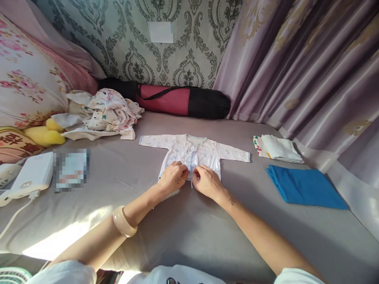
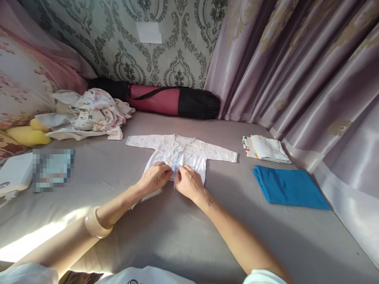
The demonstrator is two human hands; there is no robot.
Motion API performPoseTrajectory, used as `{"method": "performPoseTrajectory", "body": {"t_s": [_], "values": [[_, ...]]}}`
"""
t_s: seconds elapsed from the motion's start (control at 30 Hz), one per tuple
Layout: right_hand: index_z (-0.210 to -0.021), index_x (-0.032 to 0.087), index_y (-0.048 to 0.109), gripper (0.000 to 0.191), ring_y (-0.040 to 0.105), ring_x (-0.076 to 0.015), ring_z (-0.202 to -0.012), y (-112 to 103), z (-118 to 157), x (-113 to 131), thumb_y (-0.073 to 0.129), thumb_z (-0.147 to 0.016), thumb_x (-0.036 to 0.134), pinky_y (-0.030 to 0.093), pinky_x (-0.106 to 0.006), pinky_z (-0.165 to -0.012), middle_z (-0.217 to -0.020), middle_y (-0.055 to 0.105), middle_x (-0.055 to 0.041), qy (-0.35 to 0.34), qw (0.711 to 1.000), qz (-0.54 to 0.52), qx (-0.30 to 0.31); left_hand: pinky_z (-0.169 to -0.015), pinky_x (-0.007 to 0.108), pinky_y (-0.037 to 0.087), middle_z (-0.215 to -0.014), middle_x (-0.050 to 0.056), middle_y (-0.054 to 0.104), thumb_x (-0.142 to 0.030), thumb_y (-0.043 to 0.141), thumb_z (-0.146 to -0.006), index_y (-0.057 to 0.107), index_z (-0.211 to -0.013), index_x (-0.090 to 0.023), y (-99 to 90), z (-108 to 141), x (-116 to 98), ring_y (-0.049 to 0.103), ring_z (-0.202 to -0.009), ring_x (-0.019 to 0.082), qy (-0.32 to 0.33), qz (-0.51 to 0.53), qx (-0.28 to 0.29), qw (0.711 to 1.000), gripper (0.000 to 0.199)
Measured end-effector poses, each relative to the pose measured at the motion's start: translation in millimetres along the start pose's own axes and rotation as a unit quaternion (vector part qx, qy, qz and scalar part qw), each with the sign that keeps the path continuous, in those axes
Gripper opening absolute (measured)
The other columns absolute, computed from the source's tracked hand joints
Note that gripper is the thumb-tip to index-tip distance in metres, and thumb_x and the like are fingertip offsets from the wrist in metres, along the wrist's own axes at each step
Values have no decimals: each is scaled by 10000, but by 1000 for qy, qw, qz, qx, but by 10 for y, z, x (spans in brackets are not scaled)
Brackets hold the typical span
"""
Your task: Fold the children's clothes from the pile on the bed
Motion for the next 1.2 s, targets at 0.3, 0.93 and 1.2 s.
{"method": "performPoseTrajectory", "body": {"t_s": [0.3, 0.93, 1.2], "values": [[-951, 207, 595, 178, 625, -182, -811, -1, 40, 79, 566, -858, 356, 422, -259, -654, -984, 641, -59, 4, 1000, 9, -5, -754, 288, 460, -861, 70, 631, -221, 446, -913, 711, -916, -195, -18, 1, -12, 598, -879, 195, 6, 30, 8, 1000, 266], [-1025, 188, 675, 257, 659, -174, -798, -34, -80, -35, 490, -847, 193, 464, -260, -747, -873, 720, -44, 42, 976, -211, 38, -774, 357, 457, -990, 110, 585, -201, 387, -939, 630, -1062, -169, -44, 151, -150, 545, -892, 232, 107, -130, 57, 984, 275], [-1034, 224, 681, 239, 630, -158, -791, -147, 56, 67, 469, -942, 285, 445, -246, -713, -940, 641, -48, -60, 989, -74, 113, -835, 299, 501, -1005, 75, 675, -187, 351, -955, 612, -1096, -184, -198, 154, 164, 632, -946, 183, 113, 2, -37, 993, 296]]}}
Point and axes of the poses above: each hand's wrist, its own z-axis away from the middle knuckle, its own y-axis out of the palm, x = y × z, the point moved 2 cm from there along -z, towards the middle knuckle
